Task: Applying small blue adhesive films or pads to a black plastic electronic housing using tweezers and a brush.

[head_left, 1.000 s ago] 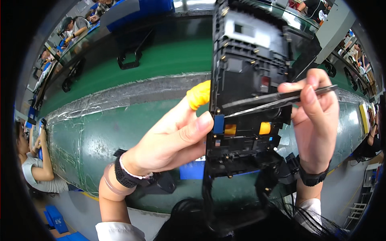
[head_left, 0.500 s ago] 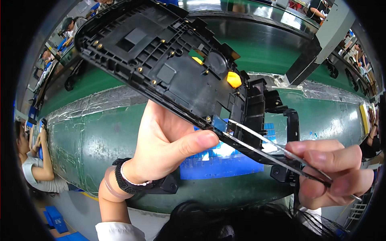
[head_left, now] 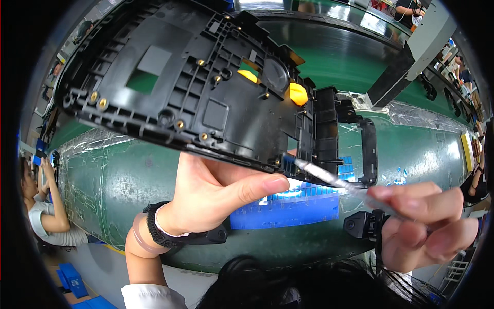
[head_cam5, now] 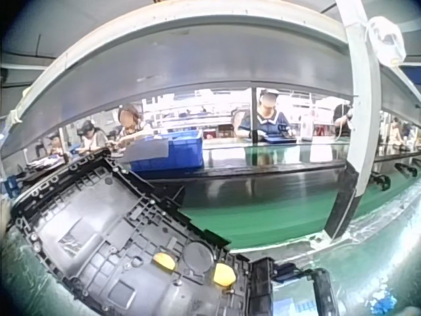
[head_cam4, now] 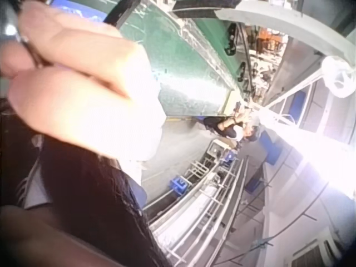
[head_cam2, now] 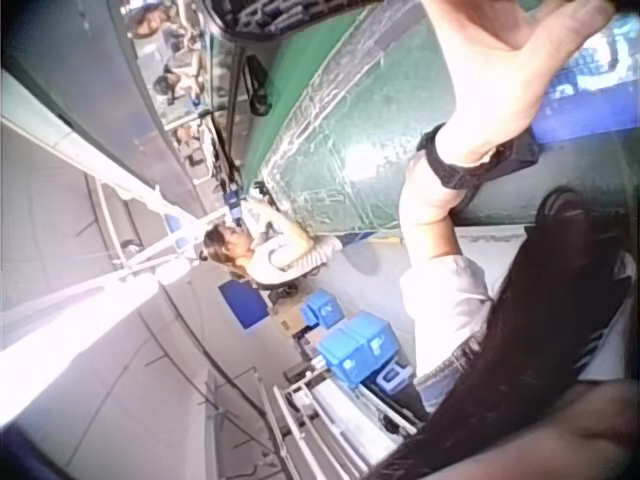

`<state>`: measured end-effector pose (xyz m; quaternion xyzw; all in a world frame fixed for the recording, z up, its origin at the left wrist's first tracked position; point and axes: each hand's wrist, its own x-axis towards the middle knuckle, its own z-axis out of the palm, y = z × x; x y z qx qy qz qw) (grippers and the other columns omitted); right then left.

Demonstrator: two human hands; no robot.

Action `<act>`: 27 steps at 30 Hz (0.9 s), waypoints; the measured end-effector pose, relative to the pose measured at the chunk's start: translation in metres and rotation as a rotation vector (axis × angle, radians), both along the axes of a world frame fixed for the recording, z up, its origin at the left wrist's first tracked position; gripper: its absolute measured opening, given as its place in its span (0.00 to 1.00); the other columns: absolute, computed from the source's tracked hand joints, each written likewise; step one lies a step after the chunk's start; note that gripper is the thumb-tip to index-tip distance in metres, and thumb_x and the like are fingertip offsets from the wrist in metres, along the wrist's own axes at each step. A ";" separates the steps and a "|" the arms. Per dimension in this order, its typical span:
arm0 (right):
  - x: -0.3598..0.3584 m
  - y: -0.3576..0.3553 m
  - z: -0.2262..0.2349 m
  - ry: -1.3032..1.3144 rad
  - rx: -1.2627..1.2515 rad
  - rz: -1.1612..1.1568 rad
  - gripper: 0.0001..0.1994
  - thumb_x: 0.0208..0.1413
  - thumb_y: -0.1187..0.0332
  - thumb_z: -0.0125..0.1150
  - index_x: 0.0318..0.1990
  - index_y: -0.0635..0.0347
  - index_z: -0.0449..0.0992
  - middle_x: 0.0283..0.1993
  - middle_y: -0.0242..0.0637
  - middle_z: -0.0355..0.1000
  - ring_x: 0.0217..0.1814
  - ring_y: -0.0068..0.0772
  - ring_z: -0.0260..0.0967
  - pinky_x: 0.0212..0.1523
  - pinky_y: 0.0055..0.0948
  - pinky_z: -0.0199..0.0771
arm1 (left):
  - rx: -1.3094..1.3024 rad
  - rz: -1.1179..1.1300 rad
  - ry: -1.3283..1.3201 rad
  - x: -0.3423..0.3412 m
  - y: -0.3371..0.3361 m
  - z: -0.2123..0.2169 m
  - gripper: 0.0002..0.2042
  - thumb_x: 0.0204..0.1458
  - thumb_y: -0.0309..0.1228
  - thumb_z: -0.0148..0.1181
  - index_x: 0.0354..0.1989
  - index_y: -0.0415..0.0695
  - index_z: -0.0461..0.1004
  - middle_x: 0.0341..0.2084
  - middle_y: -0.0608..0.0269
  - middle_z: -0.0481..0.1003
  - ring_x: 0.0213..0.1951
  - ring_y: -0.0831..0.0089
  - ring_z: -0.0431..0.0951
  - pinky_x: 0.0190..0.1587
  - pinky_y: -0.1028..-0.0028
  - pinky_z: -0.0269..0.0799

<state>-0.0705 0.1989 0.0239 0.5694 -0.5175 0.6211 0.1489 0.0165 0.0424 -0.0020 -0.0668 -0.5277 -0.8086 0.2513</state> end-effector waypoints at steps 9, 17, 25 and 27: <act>-0.013 0.004 0.016 -0.110 0.096 -0.014 0.08 0.43 0.75 0.42 0.26 0.61 0.49 0.22 0.40 0.58 0.20 0.36 0.63 0.14 0.27 0.69 | -0.358 -0.048 -0.153 0.007 -0.009 0.003 0.25 0.30 0.22 0.55 0.41 0.37 0.53 0.35 0.56 0.61 0.37 0.64 0.64 0.38 0.61 0.62; -0.032 0.024 0.023 -0.144 -0.076 -0.240 0.09 0.42 0.77 0.44 0.29 0.61 0.51 0.22 0.42 0.60 0.24 0.34 0.63 0.21 0.29 0.70 | -0.342 0.503 -0.054 -0.022 -0.052 0.034 0.19 0.34 0.22 0.53 0.37 0.37 0.56 0.29 0.59 0.65 0.32 0.74 0.66 0.33 0.78 0.64; -0.048 0.075 0.002 -0.273 0.072 -0.621 0.07 0.36 0.86 0.46 0.25 0.68 0.59 0.22 0.44 0.63 0.24 0.31 0.64 0.26 0.25 0.69 | -1.489 1.014 -0.997 -0.063 -0.271 0.023 0.27 0.25 0.44 0.56 0.30 0.33 0.62 0.24 0.48 0.66 0.30 0.64 0.68 0.32 0.73 0.63; -0.054 0.093 -0.016 -0.321 0.141 -0.681 0.07 0.36 0.85 0.48 0.24 0.69 0.60 0.22 0.42 0.64 0.24 0.28 0.64 0.26 0.21 0.67 | -1.628 1.078 -1.126 -0.062 -0.324 -0.004 0.28 0.22 0.45 0.56 0.29 0.33 0.63 0.27 0.46 0.66 0.32 0.58 0.66 0.34 0.70 0.62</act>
